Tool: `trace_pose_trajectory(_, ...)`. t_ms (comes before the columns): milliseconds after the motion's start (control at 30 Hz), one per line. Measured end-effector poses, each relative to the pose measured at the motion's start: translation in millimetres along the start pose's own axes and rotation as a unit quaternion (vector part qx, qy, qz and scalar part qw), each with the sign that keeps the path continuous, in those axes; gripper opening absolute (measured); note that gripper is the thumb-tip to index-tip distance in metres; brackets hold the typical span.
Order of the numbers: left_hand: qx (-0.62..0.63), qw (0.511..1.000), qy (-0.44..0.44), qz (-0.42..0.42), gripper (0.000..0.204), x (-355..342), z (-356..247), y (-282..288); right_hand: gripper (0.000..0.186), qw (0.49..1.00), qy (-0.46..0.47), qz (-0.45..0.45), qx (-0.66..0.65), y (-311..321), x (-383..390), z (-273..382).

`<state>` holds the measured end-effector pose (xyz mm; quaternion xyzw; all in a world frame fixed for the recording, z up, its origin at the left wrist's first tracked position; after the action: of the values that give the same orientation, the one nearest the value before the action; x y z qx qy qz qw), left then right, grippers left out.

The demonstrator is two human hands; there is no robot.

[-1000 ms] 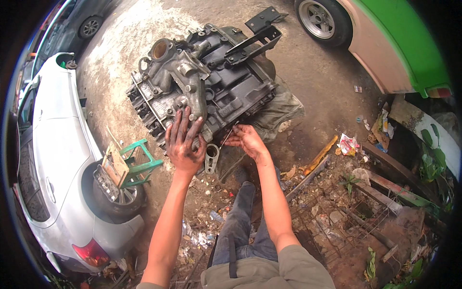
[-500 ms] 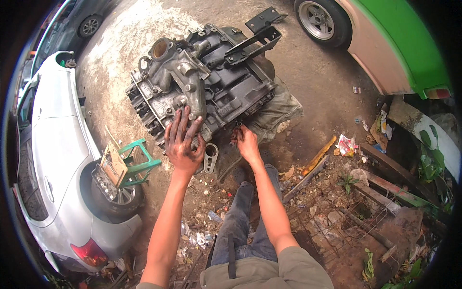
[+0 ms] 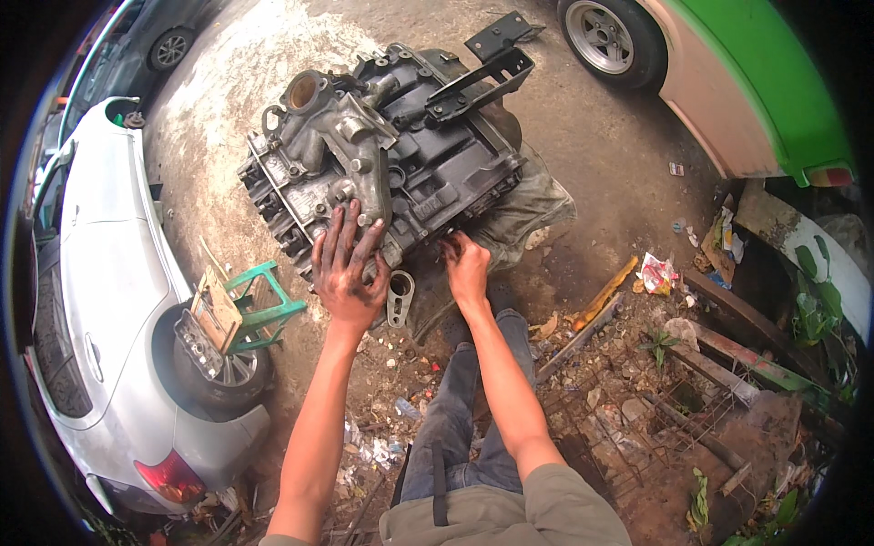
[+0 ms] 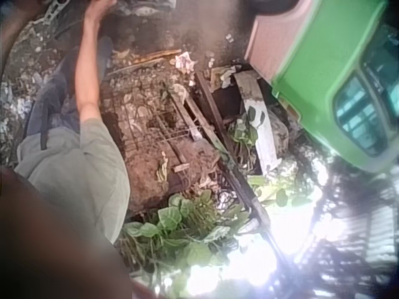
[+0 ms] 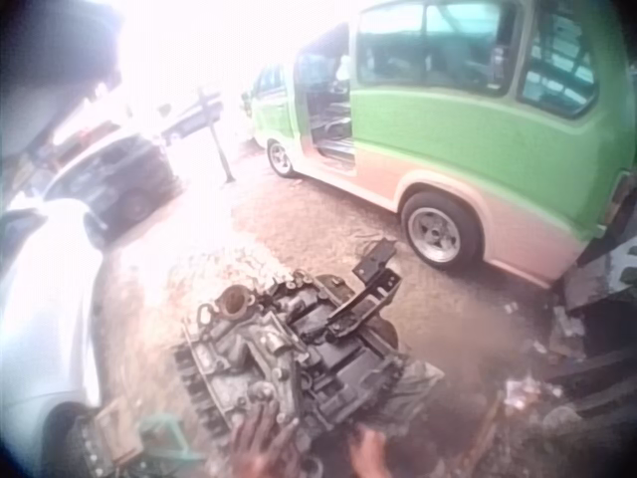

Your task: The person uses a wrench to tighten bolts on a car engine block resting on a cloth on the ground. They repeatedly reach for bolts, apply the wrench, and reposition their hands to work on different fasteners on the engine.

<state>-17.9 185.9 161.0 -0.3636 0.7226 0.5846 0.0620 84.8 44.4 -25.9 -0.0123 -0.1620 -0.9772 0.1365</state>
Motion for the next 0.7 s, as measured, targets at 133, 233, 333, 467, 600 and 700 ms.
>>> trace_pose_trajectory(133,-0.003,1.000,0.000,0.003,0.059,-0.2,-0.1,0.1,0.014,0.999,0.014,0.016,0.049,2.7,-0.5,3.4)
trace_pose_trajectory(233,-0.003,1.000,0.000,0.004,0.058,-0.2,-0.3,0.3,0.015,0.992,0.084,0.004,0.091,5.5,-2.9,14.0)
trace_pose_trajectory(333,0.003,1.000,-0.002,-0.001,0.058,-0.5,-0.1,0.7,0.016,0.983,0.132,-0.003,0.130,6.3,-5.8,18.9)
trace_pose_trajectory(467,0.008,1.000,-0.001,-0.002,0.058,-0.1,0.6,0.4,0.017,0.973,0.171,-0.009,0.151,7.3,-4.8,19.9)
trace_pose_trajectory(600,0.003,1.000,-0.001,0.006,0.058,0.4,0.8,-0.3,0.017,0.987,0.105,0.056,0.111,1.2,-8.0,8.0)
trace_pose_trajectory(700,0.006,1.000,-0.002,0.003,0.058,-0.1,0.8,-0.1,0.015,0.972,-0.128,0.173,-0.095,-11.2,-7.4,-14.3)
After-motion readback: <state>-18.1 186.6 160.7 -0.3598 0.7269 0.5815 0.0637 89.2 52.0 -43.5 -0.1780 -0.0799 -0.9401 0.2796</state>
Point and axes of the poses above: each hand's wrist, its own x-axis away from the middle knuckle, its own y-axis out of the back of the hand, z = x × y, the point moved 7 cm from there along -x, towards the middle knuckle, and after that the axes turned 9 degrees about -z, right-handed, at the moved point
